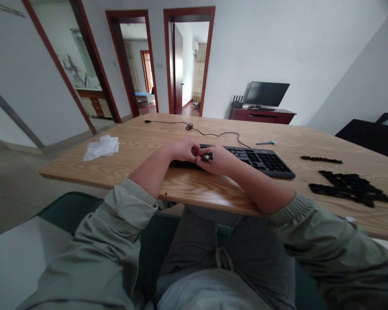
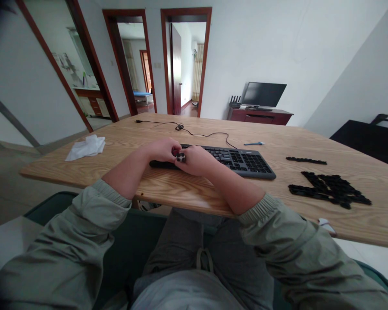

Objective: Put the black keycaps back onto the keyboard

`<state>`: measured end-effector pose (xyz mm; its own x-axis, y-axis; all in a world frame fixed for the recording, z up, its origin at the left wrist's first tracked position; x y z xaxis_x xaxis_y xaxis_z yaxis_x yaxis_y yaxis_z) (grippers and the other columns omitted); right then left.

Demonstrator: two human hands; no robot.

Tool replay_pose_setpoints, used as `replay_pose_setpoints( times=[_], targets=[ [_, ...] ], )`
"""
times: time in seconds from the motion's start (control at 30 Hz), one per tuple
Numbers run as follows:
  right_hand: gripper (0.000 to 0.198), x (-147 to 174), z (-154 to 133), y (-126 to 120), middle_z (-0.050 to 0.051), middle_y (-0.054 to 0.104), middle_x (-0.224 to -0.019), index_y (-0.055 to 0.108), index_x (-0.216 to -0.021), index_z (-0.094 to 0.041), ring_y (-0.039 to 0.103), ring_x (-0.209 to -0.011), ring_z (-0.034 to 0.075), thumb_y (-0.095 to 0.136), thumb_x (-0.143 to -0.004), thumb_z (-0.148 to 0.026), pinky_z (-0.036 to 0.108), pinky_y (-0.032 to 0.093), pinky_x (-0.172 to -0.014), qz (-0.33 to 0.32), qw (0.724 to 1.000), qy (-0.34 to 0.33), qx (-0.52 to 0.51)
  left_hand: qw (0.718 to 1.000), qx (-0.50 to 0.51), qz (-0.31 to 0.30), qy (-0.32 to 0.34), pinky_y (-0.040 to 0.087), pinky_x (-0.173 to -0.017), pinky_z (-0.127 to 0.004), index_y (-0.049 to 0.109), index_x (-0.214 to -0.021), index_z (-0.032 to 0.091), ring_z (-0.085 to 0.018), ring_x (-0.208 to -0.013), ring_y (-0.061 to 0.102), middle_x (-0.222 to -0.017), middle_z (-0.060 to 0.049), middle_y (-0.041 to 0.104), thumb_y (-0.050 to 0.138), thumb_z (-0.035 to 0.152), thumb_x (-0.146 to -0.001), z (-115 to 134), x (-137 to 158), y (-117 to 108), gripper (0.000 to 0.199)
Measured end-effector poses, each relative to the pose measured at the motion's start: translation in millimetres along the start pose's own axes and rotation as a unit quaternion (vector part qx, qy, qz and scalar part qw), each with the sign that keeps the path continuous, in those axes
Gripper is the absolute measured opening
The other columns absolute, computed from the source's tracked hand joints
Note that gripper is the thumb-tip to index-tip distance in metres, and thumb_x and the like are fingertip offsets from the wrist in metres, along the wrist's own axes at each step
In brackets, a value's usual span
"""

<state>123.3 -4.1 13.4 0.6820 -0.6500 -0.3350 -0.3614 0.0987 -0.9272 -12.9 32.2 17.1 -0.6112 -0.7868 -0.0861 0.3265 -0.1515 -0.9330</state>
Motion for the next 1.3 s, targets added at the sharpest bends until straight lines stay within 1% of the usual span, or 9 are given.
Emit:
replay_pose_setpoints(
  times=[0.13, 0.27, 0.4, 0.6, 0.83, 1.03, 1.13, 1.2, 1.3],
  targets=[
    [0.032, -1.9, 16.3, -1.3, 0.004, 0.063, -0.065, 0.065, -0.075, -0.016, 0.055, -0.061, 0.016, 0.045, -0.091, -0.035, 0.028, 0.042, -0.062, 0.035, 0.983, 0.111, -0.143, 1.000, -0.008, 0.020, 0.003, 0.033, -0.055, -0.028, 0.068, -0.077, 0.017, -0.013, -0.060, 0.048, -0.066, 0.001, 0.061, 0.064, 0.025, -0.069, -0.6, 1.0, -4.4, 0.012],
    [0.031, -1.1, 22.9, 0.4, 0.004, 0.061, -0.062, 0.060, -0.068, -0.017, 0.055, -0.058, 0.015, 0.049, -0.088, -0.037, 0.028, 0.045, -0.058, 0.043, 0.960, 0.167, -0.222, 1.000, -0.022, 0.014, 0.006, 0.034, -0.055, -0.027, 0.073, -0.082, 0.018, -0.014, -0.059, 0.051, -0.068, 0.000, 0.063, 0.061, 0.028, -0.070, 2.2, 1.2, -6.1, 0.020],
    [0.027, -0.1, 30.0, 8.7, 0.004, 0.059, -0.057, 0.055, -0.066, -0.017, 0.054, -0.049, 0.015, 0.048, -0.087, -0.031, 0.028, 0.046, -0.049, 0.070, 0.916, 0.242, -0.313, 0.999, -0.028, 0.018, 0.007, 0.036, -0.057, -0.026, 0.076, -0.092, 0.018, -0.014, -0.062, 0.054, -0.073, -0.001, 0.068, 0.061, 0.028, -0.072, 5.2, 1.8, -7.2, 0.028],
    [0.030, 2.8, 34.7, 18.8, 0.004, 0.060, -0.056, 0.055, -0.066, -0.016, 0.053, -0.043, 0.012, 0.043, -0.090, -0.030, 0.024, 0.045, -0.041, 0.122, 0.856, 0.279, -0.417, 0.999, -0.034, 0.004, 0.013, 0.038, -0.059, -0.024, 0.076, -0.110, 0.021, -0.013, -0.063, 0.056, -0.079, -0.001, 0.072, 0.058, 0.027, -0.075, 6.7, 1.8, -5.9, 0.039],
    [0.034, 1.6, 31.8, 24.5, 0.006, 0.064, -0.062, 0.058, -0.074, -0.016, 0.057, -0.043, 0.013, 0.043, -0.095, -0.038, 0.025, 0.049, -0.041, 0.150, 0.826, 0.307, -0.448, 0.999, -0.032, 0.004, 0.032, 0.038, -0.058, -0.024, 0.078, -0.103, 0.021, -0.012, -0.060, 0.055, -0.078, -0.001, 0.072, 0.057, 0.027, -0.077, 1.6, -0.7, -3.4, 0.034],
    [0.037, -0.2, 27.0, 22.7, 0.004, 0.062, -0.059, 0.057, -0.075, -0.017, 0.056, -0.043, 0.013, 0.045, -0.096, -0.044, 0.025, 0.048, -0.042, 0.145, 0.836, 0.296, -0.439, 0.998, -0.035, 0.022, 0.044, 0.041, -0.062, -0.024, 0.076, -0.104, 0.018, -0.014, -0.068, 0.060, -0.085, -0.003, 0.073, 0.060, 0.030, -0.080, 4.7, 1.0, -6.2, 0.031],
    [0.044, 0.2, 29.8, 15.9, 0.004, 0.061, -0.057, 0.057, -0.072, -0.017, 0.055, -0.047, 0.013, 0.047, -0.095, -0.053, 0.024, 0.045, -0.044, 0.139, 0.882, 0.260, -0.367, 0.997, -0.042, 0.025, 0.056, 0.044, -0.070, -0.025, 0.076, -0.106, 0.019, -0.015, -0.075, 0.063, -0.091, -0.004, 0.074, 0.058, 0.030, -0.084, 6.6, 1.0, -6.4, 0.030],
    [0.045, -0.1, 32.1, 8.8, 0.005, 0.064, -0.064, 0.062, -0.074, -0.016, 0.058, -0.058, 0.015, 0.051, -0.092, -0.055, 0.025, 0.045, -0.053, 0.152, 0.921, 0.194, -0.301, 0.996, -0.043, 0.028, 0.067, 0.046, -0.076, -0.027, 0.076, -0.109, 0.020, -0.017, -0.081, 0.064, -0.098, -0.005, 0.075, 0.055, 0.029, -0.088, 5.8, -0.1, -5.5, 0.031],
    [0.041, -2.2, 36.7, 0.5, 0.004, 0.066, -0.074, 0.065, -0.078, -0.016, 0.057, -0.069, 0.015, 0.055, -0.089, -0.054, 0.027, 0.042, -0.062, 0.185, 0.945, 0.107, -0.247, 0.996, -0.050, 0.040, 0.059, 0.046, -0.079, -0.029, 0.076, -0.109, 0.021, -0.019, -0.084, 0.064, -0.101, -0.006, 0.075, 0.053, 0.028, -0.090, 0.9, -2.4, -3.9, 0.031]
  ],
)
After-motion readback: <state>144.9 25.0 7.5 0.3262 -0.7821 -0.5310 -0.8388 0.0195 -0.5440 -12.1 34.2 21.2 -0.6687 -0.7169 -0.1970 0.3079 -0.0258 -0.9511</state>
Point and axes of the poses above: each hand's wrist, its own x-axis away from the middle knuckle, its own y-axis out of the palm, z = x × y, the point moved 4 cm from there along -x, towards the middle knuckle
